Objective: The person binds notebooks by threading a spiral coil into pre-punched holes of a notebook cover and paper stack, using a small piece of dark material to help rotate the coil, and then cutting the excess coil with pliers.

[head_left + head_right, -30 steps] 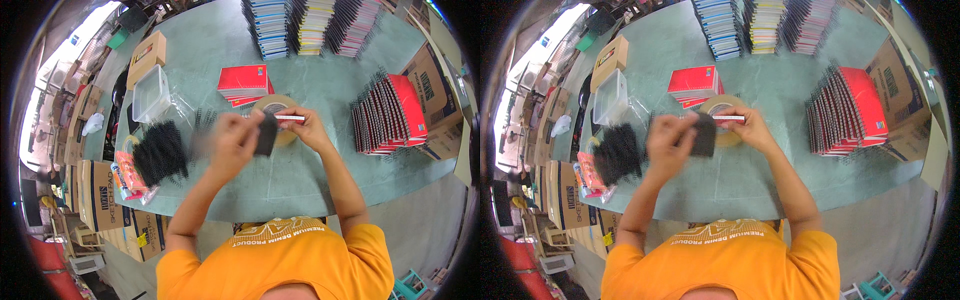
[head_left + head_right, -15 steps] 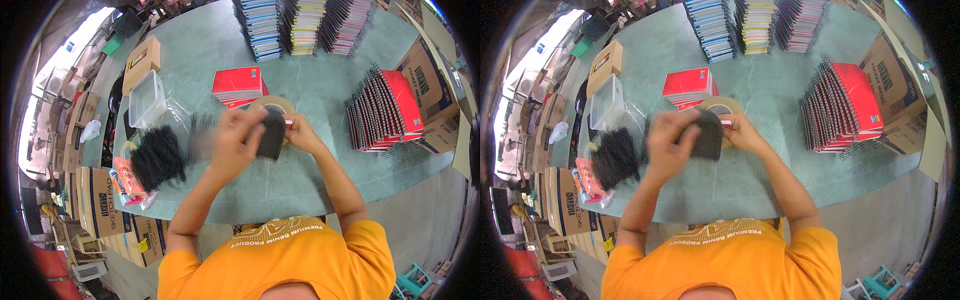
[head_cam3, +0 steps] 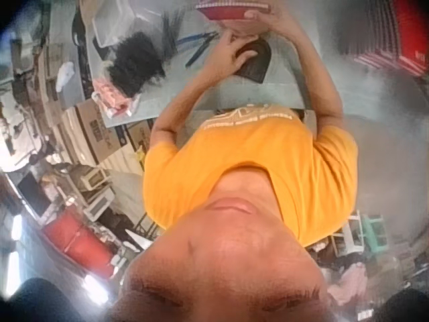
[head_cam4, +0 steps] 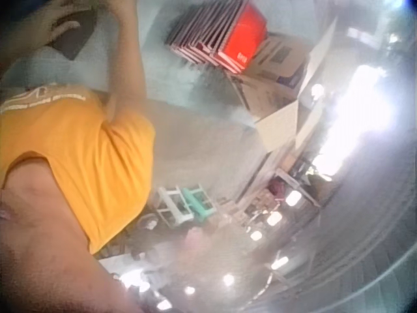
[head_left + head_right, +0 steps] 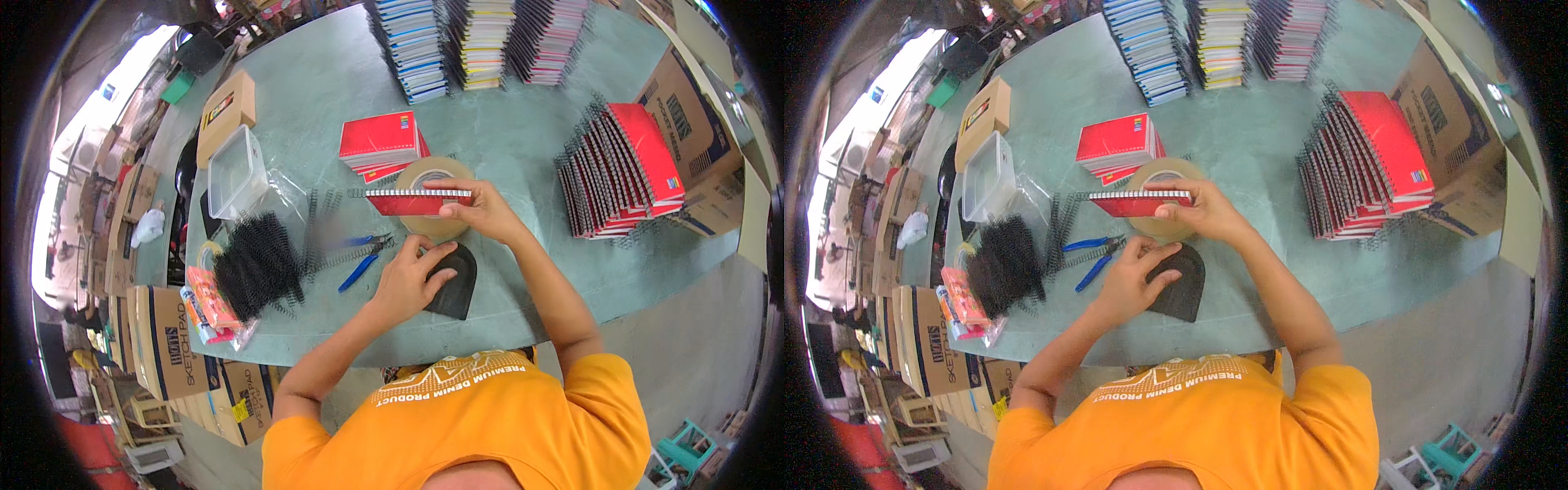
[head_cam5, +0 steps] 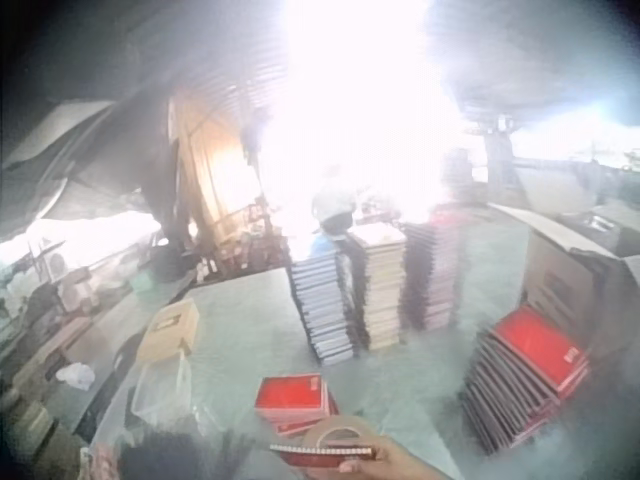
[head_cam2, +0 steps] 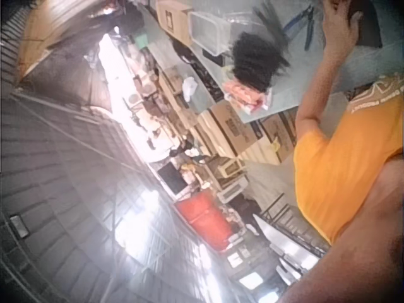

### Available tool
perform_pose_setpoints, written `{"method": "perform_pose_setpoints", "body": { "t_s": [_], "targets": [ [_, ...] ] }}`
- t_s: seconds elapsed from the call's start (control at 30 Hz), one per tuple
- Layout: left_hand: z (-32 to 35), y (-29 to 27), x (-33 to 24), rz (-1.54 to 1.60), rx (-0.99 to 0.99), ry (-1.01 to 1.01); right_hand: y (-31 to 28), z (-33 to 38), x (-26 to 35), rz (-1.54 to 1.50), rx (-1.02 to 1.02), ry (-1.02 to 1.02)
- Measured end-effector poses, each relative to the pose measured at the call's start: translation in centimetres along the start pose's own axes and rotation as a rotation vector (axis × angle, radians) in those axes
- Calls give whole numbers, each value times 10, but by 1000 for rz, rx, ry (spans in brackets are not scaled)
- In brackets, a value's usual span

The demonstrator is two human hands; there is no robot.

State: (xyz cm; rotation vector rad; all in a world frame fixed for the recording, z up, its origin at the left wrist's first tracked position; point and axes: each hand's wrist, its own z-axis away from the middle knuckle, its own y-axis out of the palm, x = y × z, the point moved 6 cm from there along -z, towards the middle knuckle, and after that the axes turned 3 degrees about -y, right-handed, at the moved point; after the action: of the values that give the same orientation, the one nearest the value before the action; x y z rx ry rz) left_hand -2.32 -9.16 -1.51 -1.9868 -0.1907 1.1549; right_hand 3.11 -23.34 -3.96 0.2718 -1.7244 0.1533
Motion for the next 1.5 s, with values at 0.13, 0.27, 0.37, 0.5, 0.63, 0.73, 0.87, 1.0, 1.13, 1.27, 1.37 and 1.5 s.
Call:
{"method": "perform_pose_setpoints", "body": {
  "t_s": [0.13,0.27,0.37,0.5,0.63,0.73,0.87,1.0,1.13,1.27,1.37,1.5],
  "targets": [
    [-20,-26,-21,-161,-214,156,0,4,2,-139,-14,-46],
    [-57,-32,-40,-459,-267,334,-2,8,0,11,-59,24],
    [-66,-20,-21,-354,-56,263,-5,13,-13,79,-63,53],
    [-72,-12,-28,-173,-68,307,-15,14,-26,269,-92,-72],
    [-75,-4,-29,-143,-55,325,-18,15,-43,125,-70,7],
    [-76,-1,-26,-136,-65,323,-20,16,-48,124,-84,14],
    [-77,-7,-29,-81,-39,350,-12,15,-32,79,-135,-45],
    [-75,-9,-24,-66,-22,363,-7,12,-14,146,-30,-36],
    [-79,-5,-26,-104,-22,400,-15,16,-26,221,-35,77],
    [-81,-6,-28,-152,-98,267,-4,25,-19,318,-186,-38],
    [-76,-9,-23,-189,-89,255,-3,21,-14,463,-188,-133],
    [-72,-28,5,-532,-49,-4,-29,33,17,556,-550,-116]
  ]
}}
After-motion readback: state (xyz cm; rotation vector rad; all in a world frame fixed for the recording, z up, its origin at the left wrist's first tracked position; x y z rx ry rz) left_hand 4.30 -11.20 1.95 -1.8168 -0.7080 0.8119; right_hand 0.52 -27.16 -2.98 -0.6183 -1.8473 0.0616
